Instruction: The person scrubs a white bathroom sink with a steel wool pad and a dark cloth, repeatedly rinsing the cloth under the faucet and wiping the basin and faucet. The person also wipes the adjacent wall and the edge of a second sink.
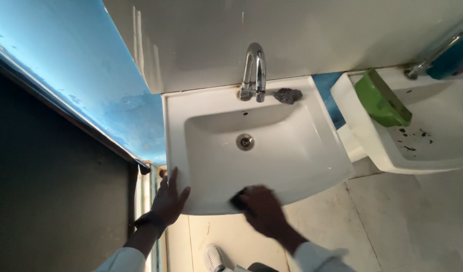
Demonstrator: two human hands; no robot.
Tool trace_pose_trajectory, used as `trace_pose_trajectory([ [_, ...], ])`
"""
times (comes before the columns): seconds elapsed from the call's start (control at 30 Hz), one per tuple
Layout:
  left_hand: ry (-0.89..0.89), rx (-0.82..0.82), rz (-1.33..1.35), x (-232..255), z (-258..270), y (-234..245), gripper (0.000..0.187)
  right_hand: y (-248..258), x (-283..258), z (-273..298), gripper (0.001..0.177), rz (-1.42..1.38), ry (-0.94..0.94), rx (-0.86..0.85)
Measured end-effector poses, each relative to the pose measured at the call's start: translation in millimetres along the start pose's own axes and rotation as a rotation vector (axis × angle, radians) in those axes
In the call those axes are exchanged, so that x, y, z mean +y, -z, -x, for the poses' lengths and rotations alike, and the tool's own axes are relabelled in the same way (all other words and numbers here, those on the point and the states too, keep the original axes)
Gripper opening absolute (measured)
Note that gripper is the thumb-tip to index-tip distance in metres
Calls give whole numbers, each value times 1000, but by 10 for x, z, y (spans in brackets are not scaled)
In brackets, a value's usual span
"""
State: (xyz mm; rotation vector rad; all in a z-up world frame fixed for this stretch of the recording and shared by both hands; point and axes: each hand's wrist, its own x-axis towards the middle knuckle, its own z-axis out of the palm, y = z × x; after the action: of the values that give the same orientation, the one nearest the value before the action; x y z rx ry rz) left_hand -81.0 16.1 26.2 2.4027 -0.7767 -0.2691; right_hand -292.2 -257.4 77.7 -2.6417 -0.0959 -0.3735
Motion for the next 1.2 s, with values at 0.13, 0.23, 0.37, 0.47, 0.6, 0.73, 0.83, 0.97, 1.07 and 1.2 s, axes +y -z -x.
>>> trace_pose_trajectory([
  [0.13,54,-85,-81,41,-5,-12,87,515,911,539,38,191,-191,173],
  [0.23,73,-146,-69,17,-9,37,87,1101,1541,826,42,334,-231,287],
  [0.37,136,-162,-19,14,-38,46,91,1314,1890,956,47,339,-232,246],
  [0.47,208,-46,-262,194,-4,-10,98,1172,1765,921,47,294,-257,273],
  [0.6,121,64,-381,848,73,-172,102,871,1066,673,55,57,-73,56],
  [0.73,-198,71,94,1835,209,-539,95,629,414,358,49,-345,160,-91],
  [0.83,-315,-187,266,2368,278,-529,96,640,359,109,48,-779,-195,-392],
  [0.97,-65,-252,615,2698,238,-387,93,729,621,-98,37,-990,-441,-385],
  [1.07,68,-196,606,2729,104,-355,81,838,891,-271,38,-1118,-574,-504],
  [1.2,193,30,544,2563,30,-601,37,887,1156,-403,46,-1161,-499,-544],
])
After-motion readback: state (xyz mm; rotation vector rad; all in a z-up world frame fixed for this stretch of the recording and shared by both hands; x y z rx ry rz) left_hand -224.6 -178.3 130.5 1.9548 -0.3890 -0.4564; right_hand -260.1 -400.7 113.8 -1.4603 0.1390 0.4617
